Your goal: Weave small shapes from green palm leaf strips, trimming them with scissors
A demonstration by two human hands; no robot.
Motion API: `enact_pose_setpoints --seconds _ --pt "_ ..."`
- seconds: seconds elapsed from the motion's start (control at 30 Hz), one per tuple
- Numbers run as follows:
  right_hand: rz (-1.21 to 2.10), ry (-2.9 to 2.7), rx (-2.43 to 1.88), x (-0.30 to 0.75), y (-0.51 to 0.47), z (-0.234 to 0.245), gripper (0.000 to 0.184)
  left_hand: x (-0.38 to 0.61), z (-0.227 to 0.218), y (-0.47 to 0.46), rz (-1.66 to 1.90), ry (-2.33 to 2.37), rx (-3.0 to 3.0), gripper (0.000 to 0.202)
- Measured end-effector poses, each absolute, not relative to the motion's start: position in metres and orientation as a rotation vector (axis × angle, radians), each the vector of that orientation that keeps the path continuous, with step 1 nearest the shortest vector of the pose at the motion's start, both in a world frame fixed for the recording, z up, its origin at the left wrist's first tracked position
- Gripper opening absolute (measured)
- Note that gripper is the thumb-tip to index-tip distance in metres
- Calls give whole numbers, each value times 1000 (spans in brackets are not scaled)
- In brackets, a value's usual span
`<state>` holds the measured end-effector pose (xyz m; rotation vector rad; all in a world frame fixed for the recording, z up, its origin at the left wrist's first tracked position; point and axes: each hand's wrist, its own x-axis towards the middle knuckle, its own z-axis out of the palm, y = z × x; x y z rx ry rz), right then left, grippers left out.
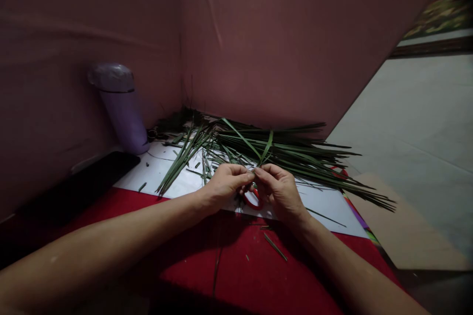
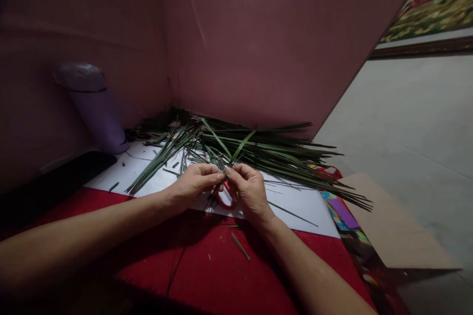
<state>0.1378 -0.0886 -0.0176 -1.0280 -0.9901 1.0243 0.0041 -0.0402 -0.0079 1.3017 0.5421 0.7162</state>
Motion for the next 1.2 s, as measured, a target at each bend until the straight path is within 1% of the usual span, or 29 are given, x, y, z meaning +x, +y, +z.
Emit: enact_pose_setpoints --seconds 0.17,0.47,0.67,1.0,1.2 --pt "1062 -971 -997 138 -88 -20 21 3 -18 -34 641 472 1191 25" --pt "1005 -1001 -1034 140 -85 -25 28 6 -20 -32 653 487 1115 21" --pt "946 -897 -990 143 -85 -13 30 6 -17 -35 635 531 1152 19" --pt "865 -964 -1032 146 -84 -16 27 4 -12 -39 614 583 1251 21" --pt "856 -931 -1025 142 -86 -13 29 3 -10 -40 624 561 1398 27"
